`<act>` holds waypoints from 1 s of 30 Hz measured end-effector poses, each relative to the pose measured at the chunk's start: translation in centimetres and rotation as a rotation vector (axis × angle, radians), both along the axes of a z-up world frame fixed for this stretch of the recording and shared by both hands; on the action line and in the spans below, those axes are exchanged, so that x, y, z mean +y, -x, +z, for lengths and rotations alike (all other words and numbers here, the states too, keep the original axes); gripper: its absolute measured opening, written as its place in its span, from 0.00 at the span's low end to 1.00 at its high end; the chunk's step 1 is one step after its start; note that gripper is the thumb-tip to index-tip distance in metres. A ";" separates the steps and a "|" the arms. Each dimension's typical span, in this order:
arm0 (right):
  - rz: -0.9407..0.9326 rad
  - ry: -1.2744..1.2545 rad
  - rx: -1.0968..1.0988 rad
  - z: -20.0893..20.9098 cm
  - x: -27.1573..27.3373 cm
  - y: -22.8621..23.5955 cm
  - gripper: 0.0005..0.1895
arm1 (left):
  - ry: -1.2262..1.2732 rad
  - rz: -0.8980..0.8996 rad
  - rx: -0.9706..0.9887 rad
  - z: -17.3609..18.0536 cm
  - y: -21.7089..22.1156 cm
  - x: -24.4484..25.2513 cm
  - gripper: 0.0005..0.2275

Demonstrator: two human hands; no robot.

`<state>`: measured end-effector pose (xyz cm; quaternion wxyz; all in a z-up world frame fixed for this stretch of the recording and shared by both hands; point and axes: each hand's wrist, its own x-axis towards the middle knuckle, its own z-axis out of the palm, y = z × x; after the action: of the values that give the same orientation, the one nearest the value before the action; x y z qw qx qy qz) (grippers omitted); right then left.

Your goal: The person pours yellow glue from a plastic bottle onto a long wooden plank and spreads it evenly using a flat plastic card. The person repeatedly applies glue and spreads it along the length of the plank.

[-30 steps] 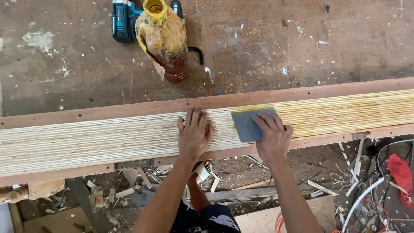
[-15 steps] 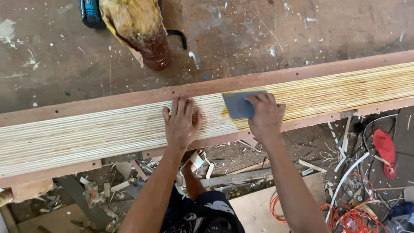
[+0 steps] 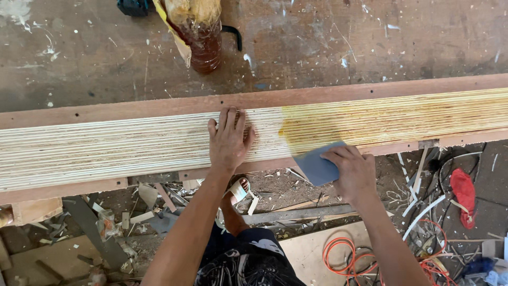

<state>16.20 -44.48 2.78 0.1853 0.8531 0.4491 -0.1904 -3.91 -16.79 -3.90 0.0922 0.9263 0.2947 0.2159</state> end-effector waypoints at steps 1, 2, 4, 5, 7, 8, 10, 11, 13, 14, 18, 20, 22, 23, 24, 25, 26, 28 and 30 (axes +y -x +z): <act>0.012 -0.002 -0.004 -0.1 -0.4 -0.2 0.33 | 0.004 -0.002 0.000 0.0 -0.1 0.0 0.20; 0.025 -0.003 -0.003 -0.2 -0.9 -0.2 0.33 | 0.009 -0.004 0.005 -0.1 0.1 0.0 0.20; 0.020 0.006 -0.021 0.3 -1.3 0.0 0.32 | 0.018 -0.004 0.034 -0.1 0.1 -0.2 0.20; 0.016 0.015 -0.040 0.5 -1.6 0.1 0.31 | 0.027 -0.005 0.062 -0.1 0.1 -0.2 0.20; -0.057 -0.098 0.034 1.2 -2.0 0.2 0.31 | 0.026 -0.004 0.052 -0.2 0.0 -0.1 0.19; -0.120 -0.211 0.106 1.7 -2.1 0.0 0.32 | 0.027 0.006 0.042 -0.2 0.0 -0.1 0.19; -0.305 -0.412 0.367 2.1 -1.8 -1.1 0.30 | 0.010 0.008 0.029 -0.1 0.0 -0.2 0.19; -0.490 -0.614 0.636 2.4 -1.6 -1.6 0.30 | -0.009 0.010 0.019 0.1 0.3 -0.3 0.18; -0.637 -0.712 0.710 1.1 -0.5 -1.7 0.25 | 0.053 -0.021 0.040 -1.3 1.0 -0.2 0.19; -0.790 -0.811 0.784 0.5 0.7 -2.2 0.22 | 0.114 -0.061 0.059 -1.9 0.9 0.8 0.20; -0.444 -0.888 0.647 -0.4 8.0 3.6 0.26 | 0.188 -0.170 0.254 -2.5 3.3 1.9 0.28; -0.088 -0.356 -0.129 -2.3 10.2 6.1 0.38 | 0.157 -0.250 0.237 -2.7 3.9 2.7 0.29; -0.079 -0.384 -0.156 -1.9 11.7 7.2 0.38 | 0.153 -0.243 0.220 -2.5 3.6 2.6 0.28; -0.075 -0.406 -0.182 -1.7 12.2 7.9 0.38 | 0.154 -0.242 0.205 -2.5 3.5 2.3 0.27; -0.075 -0.404 -0.179 -2.0 12.6 7.8 0.38 | 0.156 -0.242 0.208 -2.4 3.5 2.4 0.27; -0.086 -0.439 -0.188 -2.4 13.0 7.7 0.36 | 0.145 -0.236 0.174 -2.4 3.5 2.4 0.27; -0.098 -0.471 -0.197 -2.6 13.2 7.5 0.35 | 0.136 -0.231 0.140 -2.3 3.5 2.3 0.27; -0.088 -0.490 -0.210 -2.6 13.7 7.2 0.34 | 0.101 -0.223 0.106 -1.7 3.5 2.3 0.26; -0.074 -0.513 -0.221 -2.8 14.1 6.9 0.33 | 0.062 -0.211 0.073 -1.3 3.5 2.5 0.25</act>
<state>9.26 -30.34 0.00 0.0039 0.9035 0.4282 0.0169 -7.37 -14.29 -5.23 0.1322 0.9562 0.2052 0.1617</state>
